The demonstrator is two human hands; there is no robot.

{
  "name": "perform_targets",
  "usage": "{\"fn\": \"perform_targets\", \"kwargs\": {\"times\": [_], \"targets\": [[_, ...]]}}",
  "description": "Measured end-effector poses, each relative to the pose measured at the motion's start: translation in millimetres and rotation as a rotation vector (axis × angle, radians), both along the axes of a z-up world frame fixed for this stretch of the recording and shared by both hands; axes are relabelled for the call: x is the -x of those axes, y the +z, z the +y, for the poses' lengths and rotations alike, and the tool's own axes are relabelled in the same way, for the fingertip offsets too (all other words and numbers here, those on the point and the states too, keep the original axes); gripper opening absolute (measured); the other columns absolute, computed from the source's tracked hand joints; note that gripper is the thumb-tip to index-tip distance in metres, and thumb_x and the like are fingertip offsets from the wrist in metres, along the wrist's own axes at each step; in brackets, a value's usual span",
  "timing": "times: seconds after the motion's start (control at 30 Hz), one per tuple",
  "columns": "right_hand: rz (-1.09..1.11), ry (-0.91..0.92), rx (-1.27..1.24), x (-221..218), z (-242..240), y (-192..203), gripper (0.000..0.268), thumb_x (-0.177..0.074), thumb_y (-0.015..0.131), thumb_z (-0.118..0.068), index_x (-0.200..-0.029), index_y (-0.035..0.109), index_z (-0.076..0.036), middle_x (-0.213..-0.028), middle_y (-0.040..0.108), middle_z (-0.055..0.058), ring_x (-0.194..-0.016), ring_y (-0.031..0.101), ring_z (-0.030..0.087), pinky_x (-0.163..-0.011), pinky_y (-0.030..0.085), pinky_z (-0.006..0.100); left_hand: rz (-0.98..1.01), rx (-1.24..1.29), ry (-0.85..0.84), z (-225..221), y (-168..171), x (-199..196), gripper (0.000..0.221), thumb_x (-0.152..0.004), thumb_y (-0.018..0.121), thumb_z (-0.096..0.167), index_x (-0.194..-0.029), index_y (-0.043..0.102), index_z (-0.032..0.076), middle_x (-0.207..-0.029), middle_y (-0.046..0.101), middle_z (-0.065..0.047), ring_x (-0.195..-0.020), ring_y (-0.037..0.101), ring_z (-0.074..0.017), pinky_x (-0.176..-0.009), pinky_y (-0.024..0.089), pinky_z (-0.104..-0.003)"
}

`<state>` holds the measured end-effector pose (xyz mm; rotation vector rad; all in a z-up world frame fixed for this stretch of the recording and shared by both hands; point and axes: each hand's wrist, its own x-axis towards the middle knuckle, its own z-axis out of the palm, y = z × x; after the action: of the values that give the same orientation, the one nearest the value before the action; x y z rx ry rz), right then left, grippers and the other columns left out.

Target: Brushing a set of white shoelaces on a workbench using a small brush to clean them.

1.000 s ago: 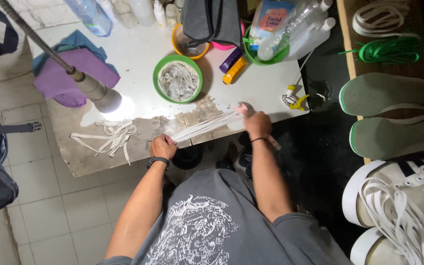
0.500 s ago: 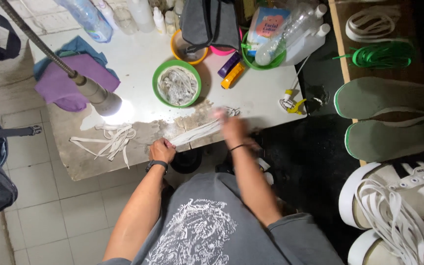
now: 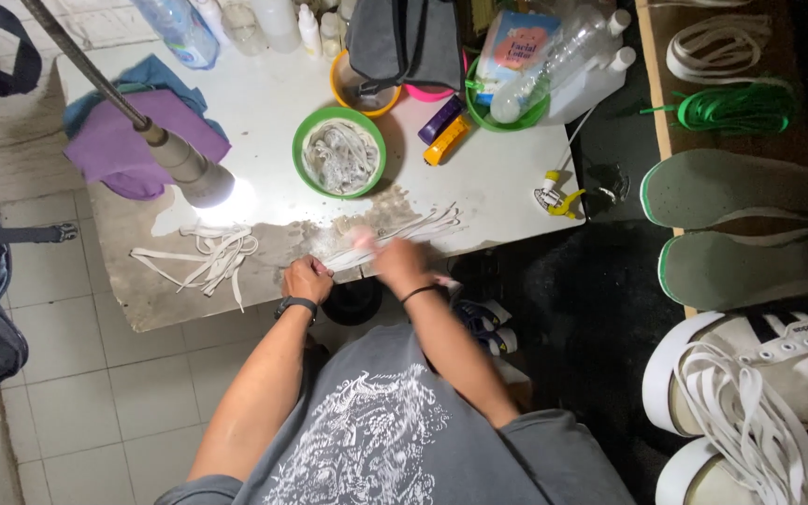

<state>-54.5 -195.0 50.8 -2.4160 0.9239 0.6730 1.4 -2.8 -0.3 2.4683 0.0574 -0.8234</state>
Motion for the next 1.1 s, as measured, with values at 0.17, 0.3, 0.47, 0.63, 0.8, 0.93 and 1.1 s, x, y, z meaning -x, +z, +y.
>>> {"fn": "perform_targets", "kwargs": {"times": [0.17, 0.3, 0.47, 0.63, 0.8, 0.93, 1.1], "targets": [[0.002, -0.241, 0.005, 37, -81, 56, 0.075, -0.091, 0.048, -0.067, -0.102, 0.078, 0.001, -0.104, 0.076, 0.023, -0.113, 0.069, 0.041, -0.091, 0.055, 0.052, 0.01, 0.008, -0.007, 0, 2, -2, 0.012, -0.085, 0.077, 0.023, -0.08, 0.07, 0.013, -0.084, 0.074, -0.01, -0.098, 0.074, -0.0361, -0.083, 0.058, -0.046], [0.062, -0.314, 0.19, 32, -130, 41, 0.068, -0.098, 0.044, -0.062, -0.106, 0.078, -0.003, -0.102, 0.077, 0.019, -0.109, 0.072, 0.036, -0.089, 0.058, 0.047, 0.008, 0.002, -0.017, 1, 1, 3, 0.013, -0.084, 0.078, 0.021, -0.079, 0.069, 0.013, -0.084, 0.074, -0.012, -0.098, 0.073, -0.0376, -0.083, 0.058, -0.047], [-0.02, -0.085, -0.11, 0, 4, 48, 0.059, -0.093, 0.055, -0.056, -0.103, 0.077, -0.003, -0.1, 0.075, 0.022, -0.11, 0.07, 0.039, -0.089, 0.057, 0.051, 0.003, 0.018, -0.016, 5, -4, 2, 0.014, -0.083, 0.077, 0.022, -0.081, 0.069, 0.012, -0.086, 0.073, -0.014, -0.1, 0.073, -0.0393, -0.084, 0.058, -0.048], [0.004, -0.213, 0.031, 43, -110, 16, 0.092, -0.092, 0.037, -0.078, -0.109, 0.075, 0.004, -0.114, 0.074, 0.025, -0.12, 0.065, 0.042, -0.099, 0.051, 0.054, 0.001, 0.005, -0.029, 6, -11, 4, 0.015, -0.084, 0.078, 0.024, -0.081, 0.069, 0.013, -0.085, 0.072, -0.012, -0.1, 0.073, -0.0368, -0.083, 0.058, -0.046], [-0.176, -0.089, 0.097, 17, -58, 45, 0.055, -0.102, 0.046, -0.051, -0.097, 0.079, -0.008, -0.087, 0.076, 0.018, -0.098, 0.073, 0.038, -0.082, 0.057, 0.05, -0.008, -0.011, -0.03, 4, -15, 5, 0.015, -0.084, 0.078, 0.024, -0.081, 0.069, 0.013, -0.087, 0.071, -0.012, -0.101, 0.072, -0.0378, -0.084, 0.058, -0.047], [-0.078, -0.021, -0.182, 18, -10, 9, 0.071, -0.085, 0.063, -0.062, -0.101, 0.075, 0.007, -0.1, 0.075, 0.027, -0.106, 0.071, 0.043, -0.087, 0.057, 0.053, 0.003, -0.012, -0.05, 3, -3, 1, 0.015, -0.083, 0.078, 0.024, -0.081, 0.069, 0.012, -0.086, 0.072, -0.013, -0.101, 0.073, -0.0384, -0.083, 0.058, -0.047], [-0.136, -0.39, 0.167, 69, -144, 16, 0.085, -0.089, 0.05, -0.078, -0.088, 0.078, 0.003, -0.087, 0.076, 0.021, -0.101, 0.073, 0.038, -0.082, 0.057, 0.048, -0.01, 0.01, -0.024, 2, -6, 1, 0.014, -0.085, 0.077, 0.021, -0.08, 0.069, 0.011, -0.085, 0.072, -0.015, -0.099, 0.073, -0.0398, -0.082, 0.058, -0.047]]}}
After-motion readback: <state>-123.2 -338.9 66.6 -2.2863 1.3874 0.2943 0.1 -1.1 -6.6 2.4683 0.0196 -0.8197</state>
